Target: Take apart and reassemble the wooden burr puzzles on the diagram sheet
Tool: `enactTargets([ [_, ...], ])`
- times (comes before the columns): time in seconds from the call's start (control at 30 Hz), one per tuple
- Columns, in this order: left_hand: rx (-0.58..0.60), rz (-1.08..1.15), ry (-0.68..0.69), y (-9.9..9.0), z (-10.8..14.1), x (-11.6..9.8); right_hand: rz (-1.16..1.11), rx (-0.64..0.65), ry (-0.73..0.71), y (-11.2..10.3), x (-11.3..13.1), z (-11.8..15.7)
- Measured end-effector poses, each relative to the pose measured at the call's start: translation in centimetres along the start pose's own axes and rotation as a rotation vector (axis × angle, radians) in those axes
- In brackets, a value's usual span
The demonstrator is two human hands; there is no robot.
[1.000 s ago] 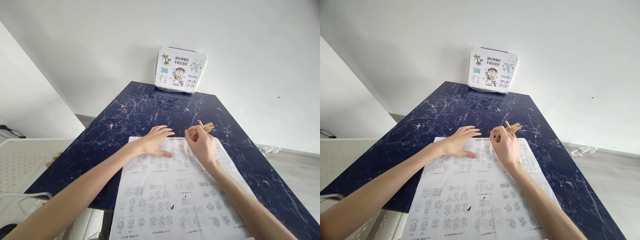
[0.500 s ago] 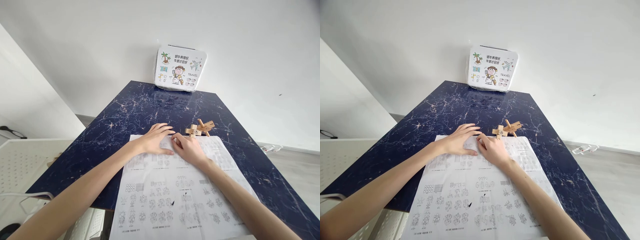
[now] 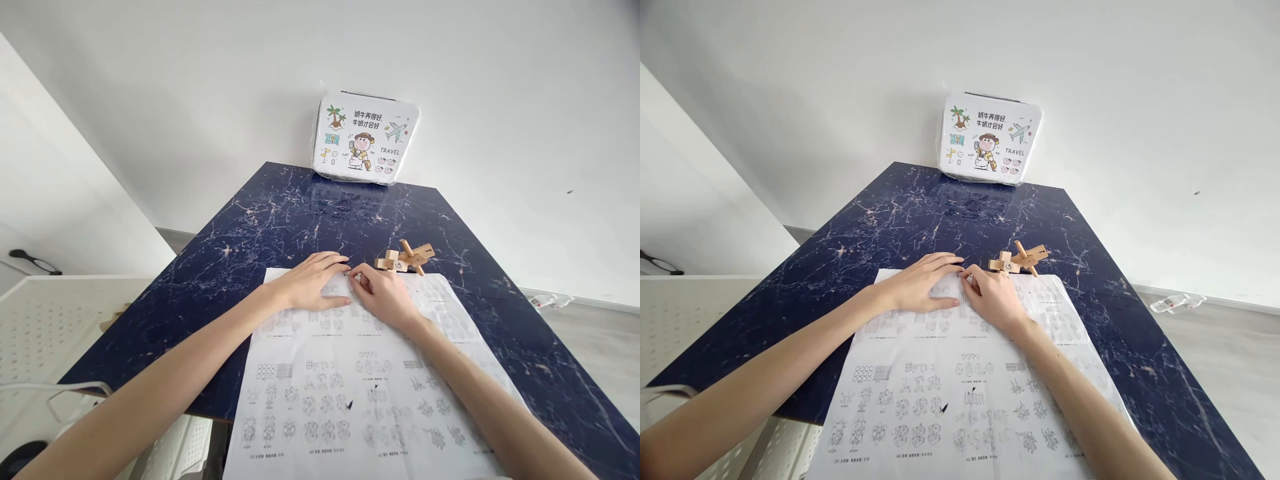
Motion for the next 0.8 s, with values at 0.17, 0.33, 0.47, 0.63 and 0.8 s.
enactTargets([
  [0.17, -0.001, -0.003, -0.012, -0.12, 0.08, -0.18, -0.028, 0.027, 0.028, -0.12, 0.05, 0.03],
  [0.33, 0.005, -0.010, -0.037, -0.28, 0.06, -0.37, -0.040, 0.040, 0.042, -0.13, 0.11, 0.01],
  [0.47, 0.005, -0.021, -0.040, -0.31, 0.05, -0.48, -0.044, 0.044, 0.048, -0.12, 0.07, 0.06],
  [0.63, 0.000, -0.031, -0.034, -0.21, 0.08, -0.42, -0.047, 0.052, 0.055, -0.12, 0.03, 0.10],
  [0.8, -0.001, -0.018, -0.035, -0.10, 0.10, -0.31, -0.051, 0.050, 0.053, -0.19, 0.17, 0.11],
])
Point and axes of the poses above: each hand's wrist, its own z-axis away from the middle knuckle, its own y-axis out of the palm, x = y × z, the point moved 7 cm from there along -z, towards the middle knuckle, and after that the axes turned 14 degrees about -x, right-handed, at the moved point
